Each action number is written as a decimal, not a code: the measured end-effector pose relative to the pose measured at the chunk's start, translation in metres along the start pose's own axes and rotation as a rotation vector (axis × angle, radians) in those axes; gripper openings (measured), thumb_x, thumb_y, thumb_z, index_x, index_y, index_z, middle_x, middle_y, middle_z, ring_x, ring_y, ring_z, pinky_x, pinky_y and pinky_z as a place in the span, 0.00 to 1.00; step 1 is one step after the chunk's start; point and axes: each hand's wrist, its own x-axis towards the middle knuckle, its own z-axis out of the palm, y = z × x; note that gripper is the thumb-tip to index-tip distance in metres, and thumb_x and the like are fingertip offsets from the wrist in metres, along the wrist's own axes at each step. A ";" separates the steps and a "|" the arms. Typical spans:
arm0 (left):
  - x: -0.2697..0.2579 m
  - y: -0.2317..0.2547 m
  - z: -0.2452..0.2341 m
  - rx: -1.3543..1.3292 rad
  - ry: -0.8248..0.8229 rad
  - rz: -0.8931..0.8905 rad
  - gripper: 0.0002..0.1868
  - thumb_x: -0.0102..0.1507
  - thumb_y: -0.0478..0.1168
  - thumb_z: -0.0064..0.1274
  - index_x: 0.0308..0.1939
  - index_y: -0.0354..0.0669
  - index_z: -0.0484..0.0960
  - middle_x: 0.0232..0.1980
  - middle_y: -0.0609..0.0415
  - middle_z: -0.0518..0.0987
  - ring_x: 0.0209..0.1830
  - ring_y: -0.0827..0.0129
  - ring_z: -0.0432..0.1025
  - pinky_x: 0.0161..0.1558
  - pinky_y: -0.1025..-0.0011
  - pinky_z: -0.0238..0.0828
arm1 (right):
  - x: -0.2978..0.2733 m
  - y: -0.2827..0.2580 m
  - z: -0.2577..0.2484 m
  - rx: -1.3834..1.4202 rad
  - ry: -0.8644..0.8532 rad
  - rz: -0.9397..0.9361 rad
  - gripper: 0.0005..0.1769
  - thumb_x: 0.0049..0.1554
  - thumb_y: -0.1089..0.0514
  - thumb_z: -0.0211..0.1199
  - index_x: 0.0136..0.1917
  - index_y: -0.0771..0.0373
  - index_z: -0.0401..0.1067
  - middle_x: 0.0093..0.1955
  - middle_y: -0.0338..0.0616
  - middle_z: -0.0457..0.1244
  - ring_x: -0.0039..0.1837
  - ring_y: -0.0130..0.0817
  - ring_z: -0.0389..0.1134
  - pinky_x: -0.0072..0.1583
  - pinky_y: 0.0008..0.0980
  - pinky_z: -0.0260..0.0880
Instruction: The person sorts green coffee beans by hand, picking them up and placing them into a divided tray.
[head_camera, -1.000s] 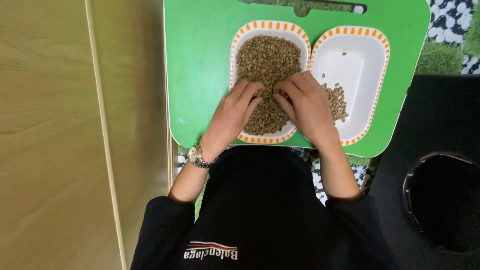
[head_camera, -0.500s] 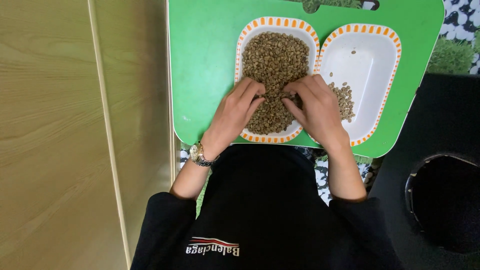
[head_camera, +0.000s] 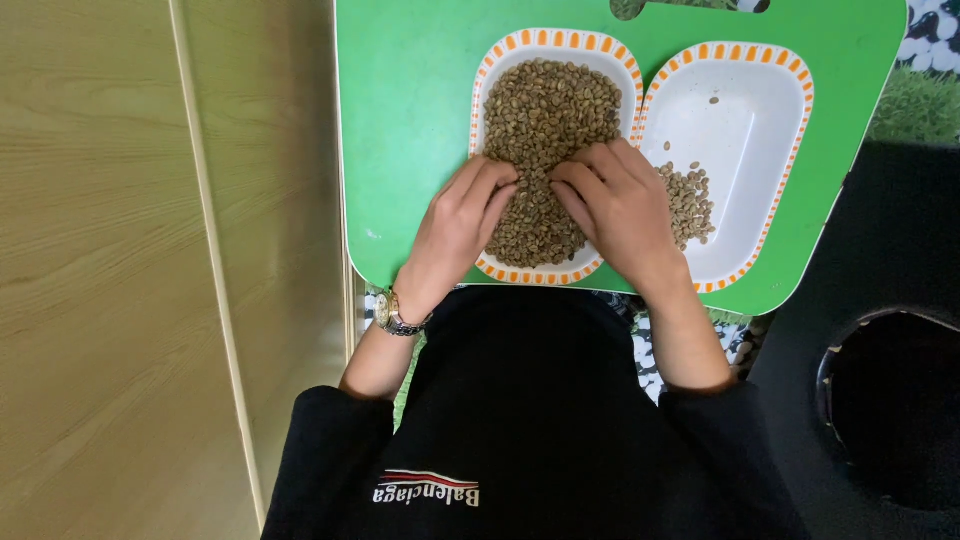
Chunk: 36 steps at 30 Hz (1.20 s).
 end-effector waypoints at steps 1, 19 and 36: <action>0.000 0.001 -0.001 0.002 -0.003 0.003 0.04 0.69 0.29 0.53 0.48 0.34 0.79 0.40 0.47 0.76 0.45 0.54 0.77 0.47 0.61 0.78 | 0.000 0.001 0.000 0.000 0.004 0.002 0.02 0.65 0.65 0.67 0.50 0.65 0.76 0.43 0.47 0.63 0.45 0.40 0.62 0.49 0.35 0.66; 0.016 0.021 0.003 0.410 -0.082 0.166 0.03 0.69 0.29 0.52 0.46 0.30 0.78 0.36 0.50 0.66 0.35 0.54 0.71 0.32 0.62 0.72 | -0.028 0.007 -0.010 0.066 0.062 0.047 0.04 0.62 0.64 0.70 0.48 0.66 0.77 0.42 0.48 0.64 0.45 0.41 0.64 0.50 0.37 0.68; 0.017 0.067 0.056 0.364 -0.148 0.261 0.07 0.74 0.42 0.47 0.45 0.44 0.77 0.37 0.58 0.66 0.39 0.61 0.73 0.40 0.68 0.75 | -0.134 0.052 -0.030 0.097 0.256 0.390 0.08 0.60 0.64 0.76 0.45 0.64 0.77 0.39 0.42 0.64 0.45 0.43 0.65 0.48 0.41 0.71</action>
